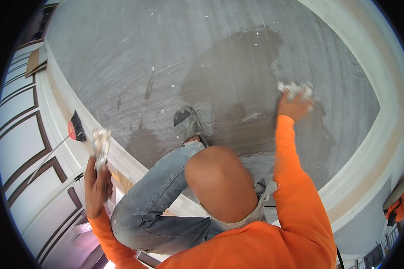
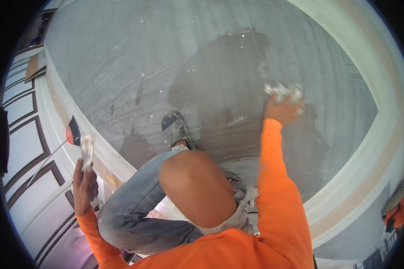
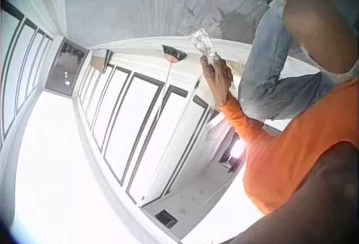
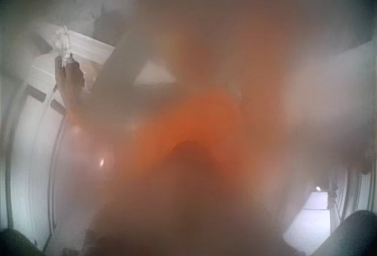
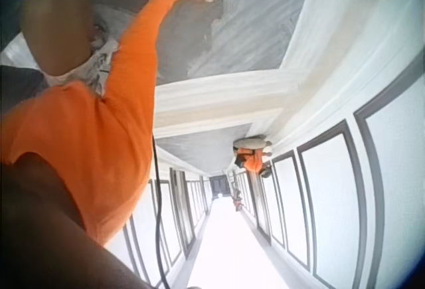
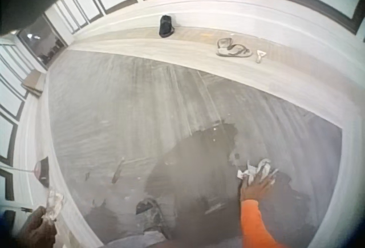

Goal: The person kneels on the floor and applies grout between tiles using a putty knife, then wipes the surface with a cloth. The person moves along the floor, repeating the application and wiping process across multiple tile sections.

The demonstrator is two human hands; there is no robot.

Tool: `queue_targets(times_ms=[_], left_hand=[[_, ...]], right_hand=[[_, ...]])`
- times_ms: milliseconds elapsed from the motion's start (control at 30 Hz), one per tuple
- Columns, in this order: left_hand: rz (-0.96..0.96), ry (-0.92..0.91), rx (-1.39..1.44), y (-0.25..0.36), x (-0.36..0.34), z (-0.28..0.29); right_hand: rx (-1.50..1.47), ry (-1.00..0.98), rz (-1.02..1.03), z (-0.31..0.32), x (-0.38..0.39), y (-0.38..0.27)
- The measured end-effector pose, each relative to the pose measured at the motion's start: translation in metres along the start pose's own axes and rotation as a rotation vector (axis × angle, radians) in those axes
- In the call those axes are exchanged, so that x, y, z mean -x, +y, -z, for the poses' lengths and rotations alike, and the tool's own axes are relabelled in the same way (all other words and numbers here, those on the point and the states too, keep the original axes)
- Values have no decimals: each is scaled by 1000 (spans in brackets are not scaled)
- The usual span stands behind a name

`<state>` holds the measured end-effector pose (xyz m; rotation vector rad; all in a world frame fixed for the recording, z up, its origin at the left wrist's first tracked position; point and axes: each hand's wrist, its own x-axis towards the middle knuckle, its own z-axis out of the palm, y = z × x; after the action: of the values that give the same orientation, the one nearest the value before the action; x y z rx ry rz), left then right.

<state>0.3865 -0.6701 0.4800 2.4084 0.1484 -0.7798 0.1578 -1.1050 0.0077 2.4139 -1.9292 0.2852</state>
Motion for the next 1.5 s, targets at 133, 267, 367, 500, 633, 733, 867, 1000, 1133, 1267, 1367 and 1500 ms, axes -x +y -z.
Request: queue_targets(times_ms=[133,267,367,500,633,733,867,1000,1133,1267,1367,1500], left_hand=[[27,302,192,-23,28,8],[-82,302,241,-6,31,12],[-81,383,311,-10,44,2],[-127,412,590,-50,92,12],[-171,223,765,-57,111,11],[-117,442,625,-51,99,0],[-93,560,518,-55,83,-13],[-141,570,411,-58,97,-12],[-162,419,419,-41,90,-17],[-151,396,384,-34,88,-17],[-143,421,369,-32,88,-15],[-92,458,343,-50,96,-6]], right_hand=[[-66,-140,485,0,54,-122],[-168,-385,871,23,125,-185],[-247,-498,1145,24,151,-174],[-232,-561,1084,33,118,-113],[-14,-309,608,31,54,38],[-5,-216,119,24,30,155],[244,52,-387,-20,48,196],[-168,-136,234,17,146,30],[-357,-467,802,37,190,-90],[-272,-494,1250,32,164,-145],[-285,-464,1068,36,119,-117],[-192,-164,519,21,57,35]])
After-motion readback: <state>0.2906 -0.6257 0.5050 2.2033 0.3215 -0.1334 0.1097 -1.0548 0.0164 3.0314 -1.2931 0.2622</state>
